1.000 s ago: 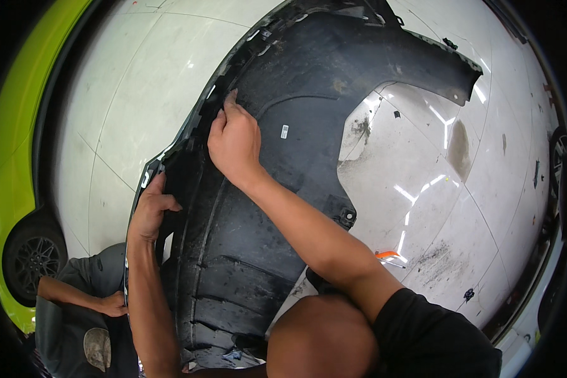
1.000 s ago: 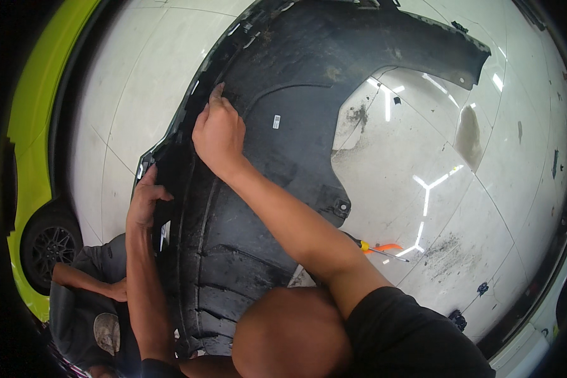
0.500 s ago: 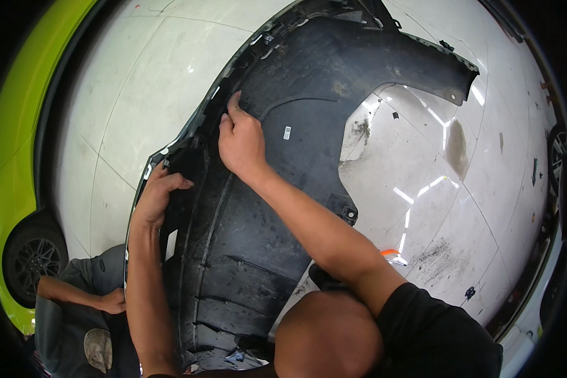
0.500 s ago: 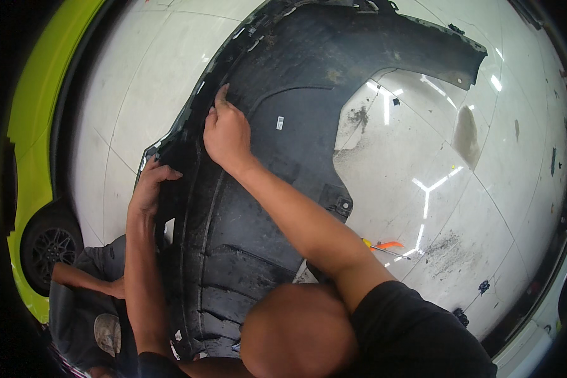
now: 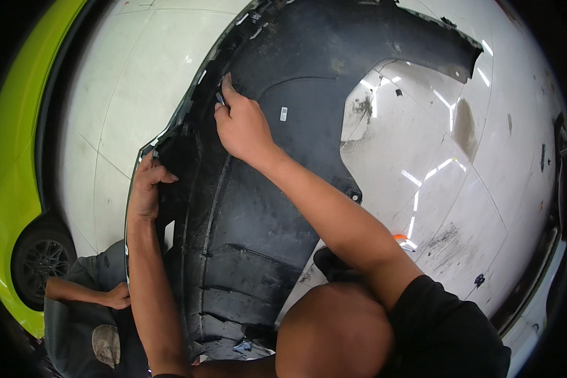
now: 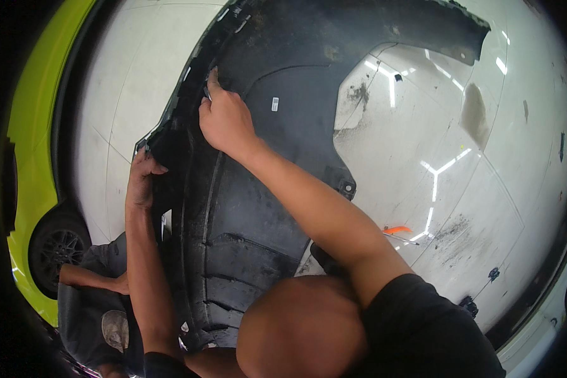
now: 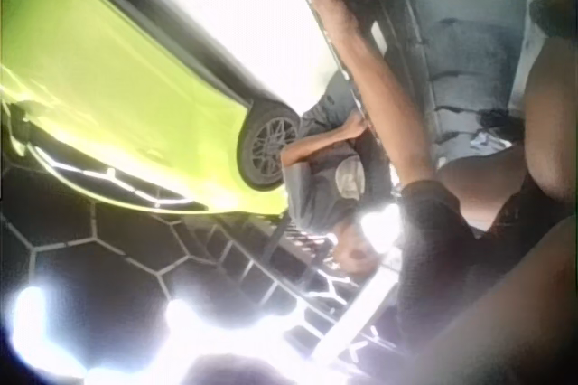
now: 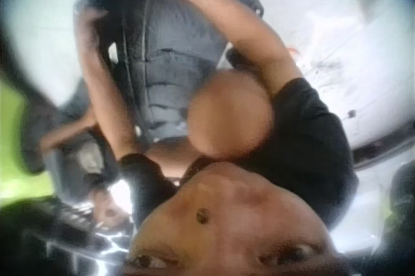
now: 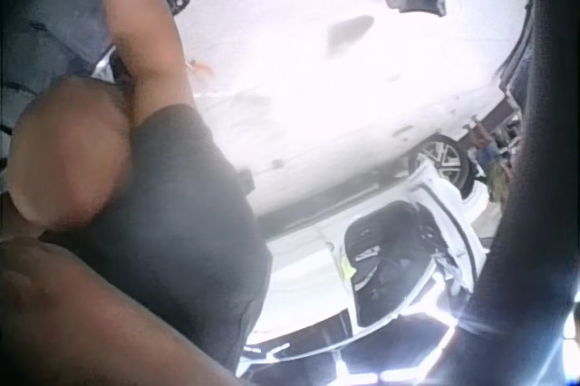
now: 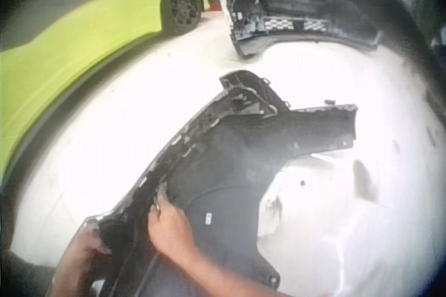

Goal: The person selects a screwdriver from a tool cart and then uses it to remove fasteners from a large black plastic car part, likely a wheel arch liner, while another person assists by holding the part steady.

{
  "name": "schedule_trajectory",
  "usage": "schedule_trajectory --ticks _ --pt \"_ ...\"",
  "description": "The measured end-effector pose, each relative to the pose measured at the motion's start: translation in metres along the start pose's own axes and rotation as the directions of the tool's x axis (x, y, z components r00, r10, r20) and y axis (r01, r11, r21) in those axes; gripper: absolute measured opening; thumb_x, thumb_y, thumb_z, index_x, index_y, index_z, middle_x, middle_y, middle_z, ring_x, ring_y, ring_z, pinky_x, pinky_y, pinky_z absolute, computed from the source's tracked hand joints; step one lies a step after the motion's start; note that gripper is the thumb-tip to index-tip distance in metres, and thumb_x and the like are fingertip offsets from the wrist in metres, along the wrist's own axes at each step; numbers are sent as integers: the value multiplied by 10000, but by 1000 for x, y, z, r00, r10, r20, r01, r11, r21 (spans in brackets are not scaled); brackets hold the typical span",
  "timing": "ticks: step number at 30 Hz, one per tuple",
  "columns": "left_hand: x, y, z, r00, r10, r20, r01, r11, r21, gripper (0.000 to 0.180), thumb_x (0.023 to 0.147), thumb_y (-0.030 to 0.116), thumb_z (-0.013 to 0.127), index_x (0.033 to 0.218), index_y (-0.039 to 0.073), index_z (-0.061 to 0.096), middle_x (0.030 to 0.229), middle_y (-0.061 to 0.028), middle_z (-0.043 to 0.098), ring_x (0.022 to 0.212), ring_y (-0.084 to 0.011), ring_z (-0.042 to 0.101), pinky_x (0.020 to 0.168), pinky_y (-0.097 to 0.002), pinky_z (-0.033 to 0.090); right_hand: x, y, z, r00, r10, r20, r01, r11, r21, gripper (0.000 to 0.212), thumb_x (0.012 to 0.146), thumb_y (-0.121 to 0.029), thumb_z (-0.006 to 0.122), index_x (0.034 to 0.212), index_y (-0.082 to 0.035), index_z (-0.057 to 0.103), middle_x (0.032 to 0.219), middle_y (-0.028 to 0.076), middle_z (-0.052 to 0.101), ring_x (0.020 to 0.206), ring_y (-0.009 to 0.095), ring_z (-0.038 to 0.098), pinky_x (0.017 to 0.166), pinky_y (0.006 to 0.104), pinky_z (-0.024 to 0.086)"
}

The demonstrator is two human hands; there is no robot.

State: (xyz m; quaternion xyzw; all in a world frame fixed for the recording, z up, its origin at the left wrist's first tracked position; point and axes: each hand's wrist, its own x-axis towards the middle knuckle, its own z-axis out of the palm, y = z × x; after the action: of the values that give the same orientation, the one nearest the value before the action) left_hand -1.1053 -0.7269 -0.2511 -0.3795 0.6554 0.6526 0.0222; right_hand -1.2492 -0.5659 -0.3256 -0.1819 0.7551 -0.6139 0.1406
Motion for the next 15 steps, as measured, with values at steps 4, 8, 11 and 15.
schedule_trajectory --ticks 4,8,11,15 --pt "-1 -1 -1 999 29 14 -30 999 15 670 664 47 562 1326 -38 626 854 -42 666 751 -134 614 763 -253 507 -11 8 -8 1000 29 3 -29 995 90 535 955 -113 571 1447 85 502 764 218 674 696 279 677 710 399 523" --pt "-4 -3 -1 999 44 -5 -44 999 33 702 654 59 563 1345 -54 607 863 -39 661 780 -130 618 777 -246 507 -10 5 -15 997 78 1 -72 927 369 361 929 -110 624 1238 74 666 784 168 707 705 214 678 680 351 515" --pt "-7 4 4 999 38 4 -38 995 96 704 648 55 562 1340 -66 603 890 -37 659 797 -129 620 794 -246 506 12 11 -9 998 -29 -62 57 858 511 259 893 -102 648 1064 68 744 816 204 738 736 233 713 695 351 527" --pt "-2 -6 -13 999 40 -21 -37 990 134 660 666 64 557 1309 -78 609 1016 -78 668 894 -148 625 846 -253 496 21 16 -2 997 73 5 -59 764 643 218 905 -96 659 1020 59 761 828 150 751 756 134 675 697 308 524"
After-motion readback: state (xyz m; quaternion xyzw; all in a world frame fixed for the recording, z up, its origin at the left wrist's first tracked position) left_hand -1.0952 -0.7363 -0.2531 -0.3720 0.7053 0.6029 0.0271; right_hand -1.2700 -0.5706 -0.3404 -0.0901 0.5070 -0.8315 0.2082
